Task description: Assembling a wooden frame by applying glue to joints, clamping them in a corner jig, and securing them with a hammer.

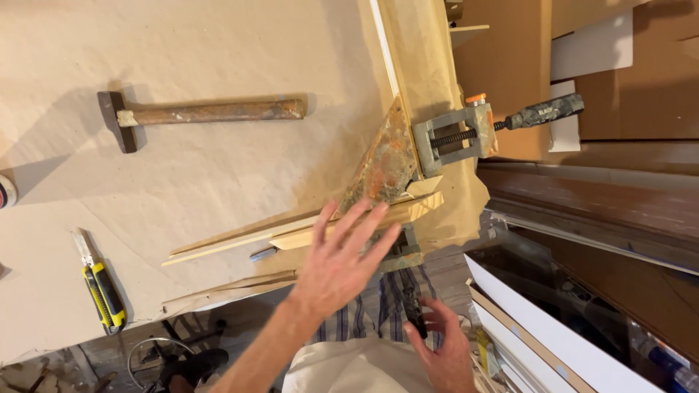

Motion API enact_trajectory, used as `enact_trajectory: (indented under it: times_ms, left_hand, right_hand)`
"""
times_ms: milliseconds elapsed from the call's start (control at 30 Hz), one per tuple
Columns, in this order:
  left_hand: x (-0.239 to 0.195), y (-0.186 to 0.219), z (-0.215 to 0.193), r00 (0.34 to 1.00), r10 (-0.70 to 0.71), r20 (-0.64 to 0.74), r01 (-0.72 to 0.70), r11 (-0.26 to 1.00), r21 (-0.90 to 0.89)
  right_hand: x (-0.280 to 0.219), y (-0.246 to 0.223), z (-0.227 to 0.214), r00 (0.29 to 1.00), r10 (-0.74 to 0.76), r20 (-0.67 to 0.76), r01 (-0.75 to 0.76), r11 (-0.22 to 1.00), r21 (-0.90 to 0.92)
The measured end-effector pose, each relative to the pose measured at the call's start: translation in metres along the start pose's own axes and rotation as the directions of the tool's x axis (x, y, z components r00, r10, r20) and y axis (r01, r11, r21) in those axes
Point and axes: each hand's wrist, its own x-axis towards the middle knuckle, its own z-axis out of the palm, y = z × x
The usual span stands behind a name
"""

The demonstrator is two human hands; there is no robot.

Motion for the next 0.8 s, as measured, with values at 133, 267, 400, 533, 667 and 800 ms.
enact_trajectory:
  times_ms: [133,267,400,533,667,800]
  left_hand:
    - [0.008,0.010,0.019,0.993,-0.103,-0.057,0.102,0.995,-0.015]
    - [0.011,0.010,0.020,0.988,-0.109,-0.111,0.106,0.994,-0.025]
    - [0.011,0.010,0.026,0.984,-0.102,-0.148,0.103,0.995,0.002]
    - [0.008,0.011,0.032,0.983,-0.113,-0.147,0.118,0.993,0.029]
    - [0.005,0.013,0.037,0.980,-0.119,-0.158,0.130,0.990,0.059]
    - [0.008,0.011,0.035,0.979,-0.107,-0.172,0.120,0.991,0.064]
  right_hand:
    - [-0.002,0.017,0.016,0.992,0.064,-0.104,-0.058,0.996,0.061]
    - [-0.005,0.005,0.018,0.980,0.152,-0.129,-0.147,0.988,0.043]
    - [-0.004,0.054,0.037,0.975,-0.063,-0.212,0.057,0.998,-0.037]
    - [-0.003,0.040,0.040,0.992,0.102,-0.071,-0.076,0.951,0.301]
    - [0.022,0.052,0.052,0.792,0.200,0.577,-0.595,0.042,0.803]
    - [0.011,0.042,0.051,0.707,0.390,0.589,-0.668,0.096,0.738]
